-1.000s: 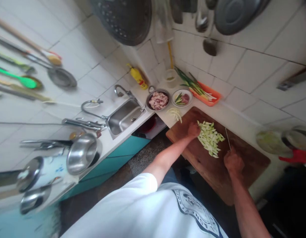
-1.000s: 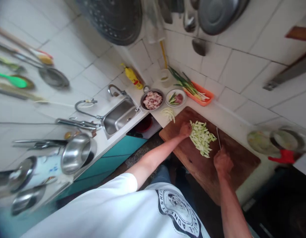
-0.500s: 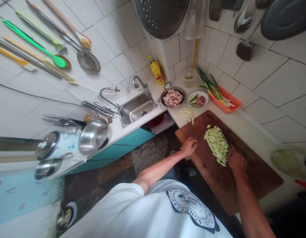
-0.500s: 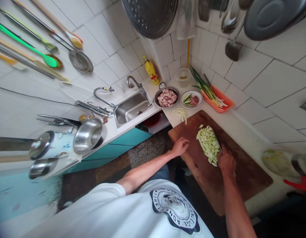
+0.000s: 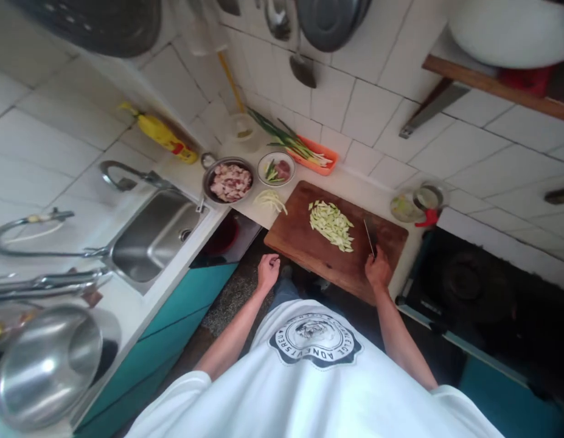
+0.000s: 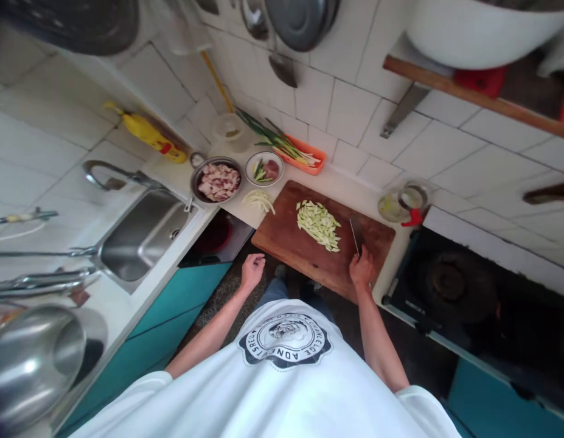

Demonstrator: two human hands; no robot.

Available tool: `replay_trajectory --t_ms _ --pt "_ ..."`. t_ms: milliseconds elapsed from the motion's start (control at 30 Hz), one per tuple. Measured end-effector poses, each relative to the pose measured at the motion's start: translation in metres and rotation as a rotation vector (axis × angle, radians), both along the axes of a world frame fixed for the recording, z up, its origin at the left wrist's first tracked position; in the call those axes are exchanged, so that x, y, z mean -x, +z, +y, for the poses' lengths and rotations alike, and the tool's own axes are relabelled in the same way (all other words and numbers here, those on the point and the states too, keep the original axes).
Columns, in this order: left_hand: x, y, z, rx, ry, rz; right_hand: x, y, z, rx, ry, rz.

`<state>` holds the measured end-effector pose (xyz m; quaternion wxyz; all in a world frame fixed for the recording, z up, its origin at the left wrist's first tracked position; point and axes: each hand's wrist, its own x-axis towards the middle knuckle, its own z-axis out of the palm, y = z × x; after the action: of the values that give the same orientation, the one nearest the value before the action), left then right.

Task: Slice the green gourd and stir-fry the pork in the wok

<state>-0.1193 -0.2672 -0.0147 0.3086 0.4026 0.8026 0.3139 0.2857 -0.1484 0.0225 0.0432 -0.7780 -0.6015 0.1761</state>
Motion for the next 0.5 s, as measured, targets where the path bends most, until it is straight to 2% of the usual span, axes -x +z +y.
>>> replay_trajectory --t_ms 167,300,400,500 --pt "0.005 -0.001 0.038 0.050 -0.093 -0.079 0.020 -0.016 -0.017 0.021 -0.177 0.033" --pt "0.024 -0.001 0.060 0.073 -0.201 -0.128 0.029 -0.026 -0.016 0.006 -0.278 -0.008" --pt "0.048 -0.003 0.061 0.090 -0.204 -0.109 0.029 -0.022 -0.012 0.067 -0.263 -0.068" --pt "0.074 -0.003 0.049 0.108 -0.185 -0.096 0.023 -0.017 -0.016 0.094 -0.245 -0.108"
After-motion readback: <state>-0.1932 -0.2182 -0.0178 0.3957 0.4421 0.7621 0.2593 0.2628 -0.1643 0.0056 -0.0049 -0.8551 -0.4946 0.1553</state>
